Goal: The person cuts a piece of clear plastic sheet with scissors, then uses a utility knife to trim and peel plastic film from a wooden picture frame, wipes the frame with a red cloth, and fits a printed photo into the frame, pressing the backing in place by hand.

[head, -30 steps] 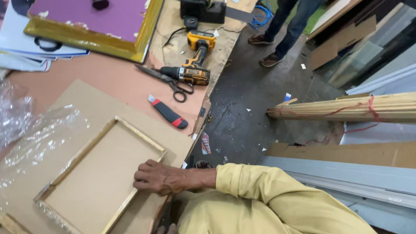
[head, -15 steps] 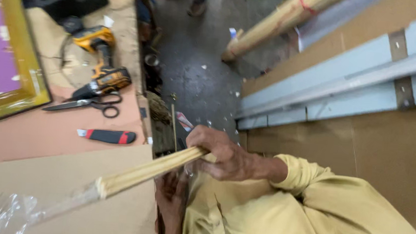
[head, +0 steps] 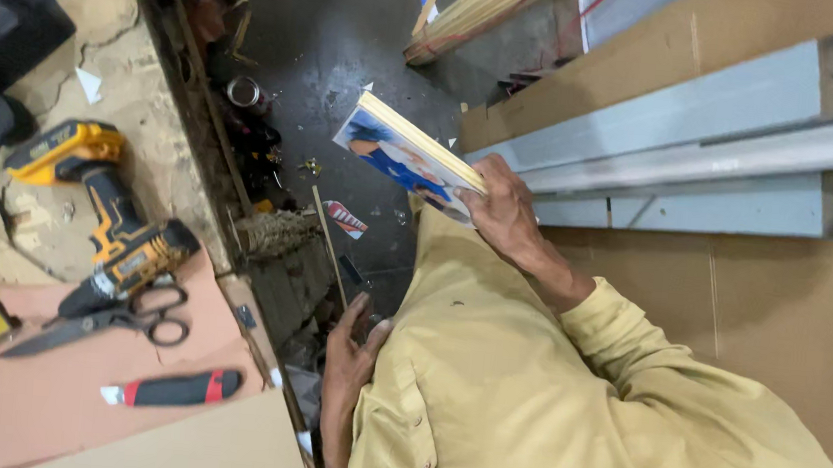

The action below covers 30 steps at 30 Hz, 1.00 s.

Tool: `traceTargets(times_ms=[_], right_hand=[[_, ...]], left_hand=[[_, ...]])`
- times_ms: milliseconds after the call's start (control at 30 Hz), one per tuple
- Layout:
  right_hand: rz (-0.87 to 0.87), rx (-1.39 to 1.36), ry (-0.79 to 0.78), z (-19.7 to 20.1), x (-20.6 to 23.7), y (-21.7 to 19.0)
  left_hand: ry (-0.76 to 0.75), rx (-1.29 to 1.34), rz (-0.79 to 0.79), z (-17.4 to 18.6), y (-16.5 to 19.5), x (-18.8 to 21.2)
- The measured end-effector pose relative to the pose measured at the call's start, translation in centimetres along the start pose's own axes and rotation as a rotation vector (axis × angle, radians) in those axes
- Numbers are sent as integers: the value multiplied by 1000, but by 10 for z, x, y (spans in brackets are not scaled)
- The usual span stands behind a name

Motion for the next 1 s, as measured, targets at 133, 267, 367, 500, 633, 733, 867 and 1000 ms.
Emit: traceTargets(times_ms=[133,267,367,500,633,733,867,1000], right_hand=[[12,49,16,-48,-132,68],[-33,104,-86,-61,-286,113],[-123,110,-62,-43,-395,138],[-109,-22,145,-4,-481,168],[-229,-77,369,24,-564,234],[-401,59,563,39,-632,311],[-587,187,641,83,-735,441],[-374,416,797,153,-850,575]], left_hand=[[168,282,219,-3,15,-107],[321,231,237,-22,80,-241],[267,277,226,-45,139,-354],[112,216,274,-83,190,-464],[-135,-328,202,-125,218,-589],[-333,-659,-152,-157,242,-683],[-650,-1084,-151,-206,288,-800],[-792,-1387,12,-236,335,-900]])
Point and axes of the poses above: each hand's wrist, its own x-axis away from the middle knuckle, its own z-axis out of the back of the hand, y = z × x, the point moved 1 cm from there along -x, towards the middle knuckle, and after that the axes turned 3 degrees about -z, right-handed, at the moved point
